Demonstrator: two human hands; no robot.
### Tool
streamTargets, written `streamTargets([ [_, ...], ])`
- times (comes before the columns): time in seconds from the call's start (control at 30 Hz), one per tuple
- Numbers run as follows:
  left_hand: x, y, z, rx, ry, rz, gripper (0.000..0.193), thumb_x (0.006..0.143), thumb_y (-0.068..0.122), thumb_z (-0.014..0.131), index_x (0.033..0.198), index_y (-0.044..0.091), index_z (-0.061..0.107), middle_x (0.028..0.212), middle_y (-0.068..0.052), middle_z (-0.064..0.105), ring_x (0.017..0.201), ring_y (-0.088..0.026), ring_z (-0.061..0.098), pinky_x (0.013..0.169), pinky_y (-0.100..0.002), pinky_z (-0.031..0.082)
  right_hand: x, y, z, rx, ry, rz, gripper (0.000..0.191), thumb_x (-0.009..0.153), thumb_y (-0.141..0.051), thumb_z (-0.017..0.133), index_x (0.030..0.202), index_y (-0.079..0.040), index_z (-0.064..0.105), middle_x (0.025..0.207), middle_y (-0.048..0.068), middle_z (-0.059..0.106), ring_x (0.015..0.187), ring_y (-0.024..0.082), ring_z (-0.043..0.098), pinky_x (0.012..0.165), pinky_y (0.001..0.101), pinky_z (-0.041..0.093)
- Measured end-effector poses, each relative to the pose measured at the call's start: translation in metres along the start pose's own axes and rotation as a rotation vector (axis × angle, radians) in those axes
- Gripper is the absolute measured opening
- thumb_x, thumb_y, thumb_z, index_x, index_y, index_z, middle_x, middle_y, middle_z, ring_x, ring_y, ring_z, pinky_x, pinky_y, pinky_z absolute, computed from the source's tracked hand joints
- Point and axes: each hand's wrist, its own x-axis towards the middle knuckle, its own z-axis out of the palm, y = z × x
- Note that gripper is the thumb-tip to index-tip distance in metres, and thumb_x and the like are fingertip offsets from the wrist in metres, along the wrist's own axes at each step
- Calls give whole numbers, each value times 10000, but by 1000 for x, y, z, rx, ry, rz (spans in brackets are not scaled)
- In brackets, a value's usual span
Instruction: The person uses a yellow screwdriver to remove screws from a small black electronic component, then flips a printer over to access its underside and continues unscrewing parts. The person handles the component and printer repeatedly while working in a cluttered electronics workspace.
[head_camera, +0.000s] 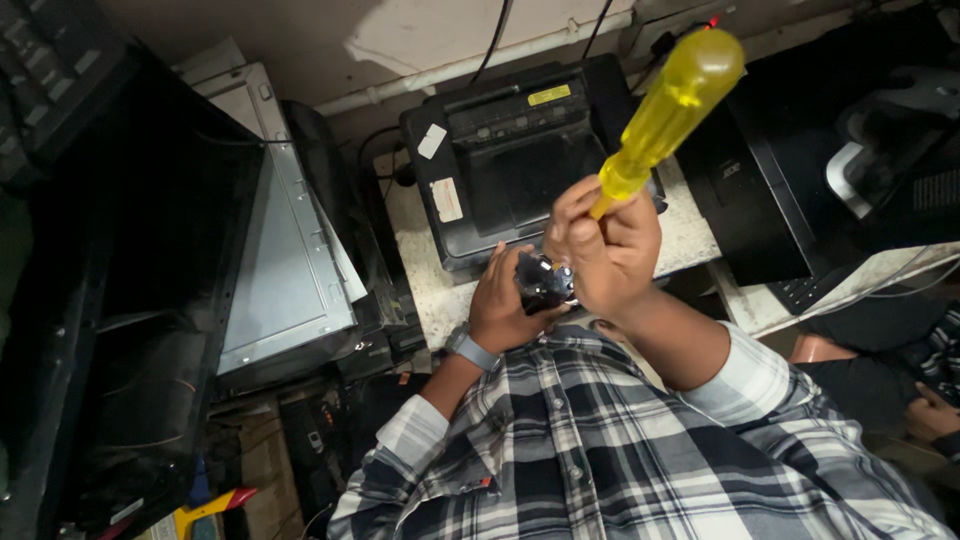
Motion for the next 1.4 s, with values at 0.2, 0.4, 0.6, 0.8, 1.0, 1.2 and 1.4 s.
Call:
streamTargets([
  [0.2, 1, -3, 1, -10, 35, 102, 1045, 675, 457, 964, 1427, -10, 410, 1373, -206, 583, 1362, -411, 537, 1288, -551, 317, -1, 1, -5, 202, -41, 225, 412, 1104, -387, 473, 1245, -4, 526, 956, 104, 621, 792, 100, 542, 735, 246, 463],
  [0.4, 2, 1, -2, -18, -3, -6, 1052, 607, 413, 986, 1412, 22, 433, 1358, -219, 585, 1392, -487, 468, 1196, -520, 352, -3, 8, -7, 61, -65, 59, 265, 1167, -305, 530, 1173, -42, 499, 971, 105, 595, 684, 73, 497, 622, 235, 452],
  [0.6, 1, 1, -3, -41, -25, -42, 1041, 622, 414, 971, 1430, 46, 428, 1386, -227, 567, 1434, -498, 417, 1177, -523, 372, 2, 3, -13, 36, -122, 47, 412, 1171, -356, 439, 1232, 27, 578, 970, 92, 630, 678, 75, 531, 616, 215, 449],
  [0.8, 1, -2, 1, -38, -27, -45, 1046, 646, 460, 962, 1445, 57, 420, 1396, -224, 574, 1452, -496, 405, 1197, -533, 361, 6, -2, -11, 91, -118, 55, 409, 1179, -348, 427, 1237, 29, 575, 987, 105, 631, 681, 89, 539, 627, 234, 469],
  [1.0, 0, -4, 3, -23, -38, -81, 1061, 632, 509, 946, 1441, 56, 429, 1406, -218, 573, 1458, -492, 385, 1183, -531, 359, 13, -6, -16, 158, -112, 19, 395, 1187, -346, 426, 1267, 17, 561, 954, 123, 632, 684, 102, 546, 633, 246, 481],
  [1.2, 0, -2, 2, -1, -17, -52, 1021, 648, 511, 941, 1424, 53, 463, 1421, -221, 576, 1463, -483, 394, 1172, -519, 376, 17, -12, -21, 169, -65, 12, 407, 1179, -363, 441, 1273, 16, 554, 931, 133, 631, 684, 102, 537, 641, 245, 473],
  [1.4, -1, 0, 0, -23, 11, -31, 981, 662, 460, 946, 1419, 43, 482, 1420, -230, 574, 1445, -493, 424, 1152, -514, 405, 24, -12, -38, 114, -13, -34, 423, 1178, -396, 462, 1241, 13, 549, 896, 129, 620, 663, 108, 534, 631, 254, 474],
])
